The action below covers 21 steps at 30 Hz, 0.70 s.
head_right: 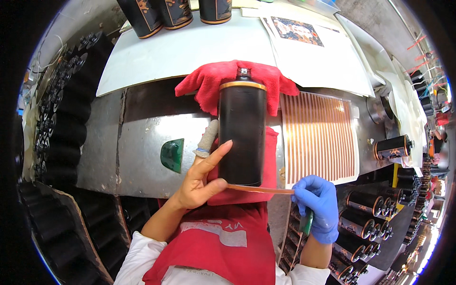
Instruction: The person applies decorative labels and copper-colored bands to cylindrical black cans. They smooth each label with a green plastic squeegee, then place and press a thin copper band around the top and bottom edges of the can. Completed cans are set aside on the table.
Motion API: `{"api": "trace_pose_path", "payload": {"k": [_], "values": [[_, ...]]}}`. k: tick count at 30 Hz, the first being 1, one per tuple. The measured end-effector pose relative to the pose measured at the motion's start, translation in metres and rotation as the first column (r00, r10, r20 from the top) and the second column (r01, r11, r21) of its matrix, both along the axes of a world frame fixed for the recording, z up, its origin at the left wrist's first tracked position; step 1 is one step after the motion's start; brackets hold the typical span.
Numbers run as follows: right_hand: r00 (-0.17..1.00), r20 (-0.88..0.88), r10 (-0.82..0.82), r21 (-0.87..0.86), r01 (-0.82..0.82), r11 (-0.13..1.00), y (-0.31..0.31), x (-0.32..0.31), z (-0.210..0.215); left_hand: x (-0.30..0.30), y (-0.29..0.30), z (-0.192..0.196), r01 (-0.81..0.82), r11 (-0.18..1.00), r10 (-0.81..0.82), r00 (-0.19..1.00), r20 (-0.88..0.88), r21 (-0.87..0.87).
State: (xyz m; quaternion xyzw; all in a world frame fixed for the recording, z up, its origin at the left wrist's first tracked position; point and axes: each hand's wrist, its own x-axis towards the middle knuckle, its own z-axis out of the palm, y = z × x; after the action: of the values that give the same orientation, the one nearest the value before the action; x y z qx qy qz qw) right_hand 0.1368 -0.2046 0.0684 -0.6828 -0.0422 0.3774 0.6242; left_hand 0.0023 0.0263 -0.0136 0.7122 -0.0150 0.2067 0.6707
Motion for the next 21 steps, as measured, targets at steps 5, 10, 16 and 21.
{"api": "trace_pose_path", "payload": {"k": [5, 10, 16, 21], "values": [[0.999, 0.029, 0.014, -0.152, -0.009, 0.988, 0.002, 0.007, -0.017, 0.003, -0.006, 0.003, -0.033, 0.999, 0.033, 0.999, -0.035, 0.013], [0.998, 0.014, 0.067, -0.195, -0.063, 0.979, 0.01, 0.012, -0.038, 0.002, -0.01, 0.009, -0.067, 0.997, 0.071, 0.992, -0.1, 0.05], [0.995, 0.05, 0.087, -0.167, -0.078, 0.983, 0.014, 0.015, -0.058, 0.019, -0.04, 0.051, -0.128, 0.675, 0.179, 0.984, 0.007, 0.727], [0.996, 0.029, 0.079, -0.108, -0.075, 0.991, 0.013, 0.015, -0.063, 0.03, -0.037, 0.042, -0.119, 0.482, 0.239, 0.971, 0.0, 0.868]]}}
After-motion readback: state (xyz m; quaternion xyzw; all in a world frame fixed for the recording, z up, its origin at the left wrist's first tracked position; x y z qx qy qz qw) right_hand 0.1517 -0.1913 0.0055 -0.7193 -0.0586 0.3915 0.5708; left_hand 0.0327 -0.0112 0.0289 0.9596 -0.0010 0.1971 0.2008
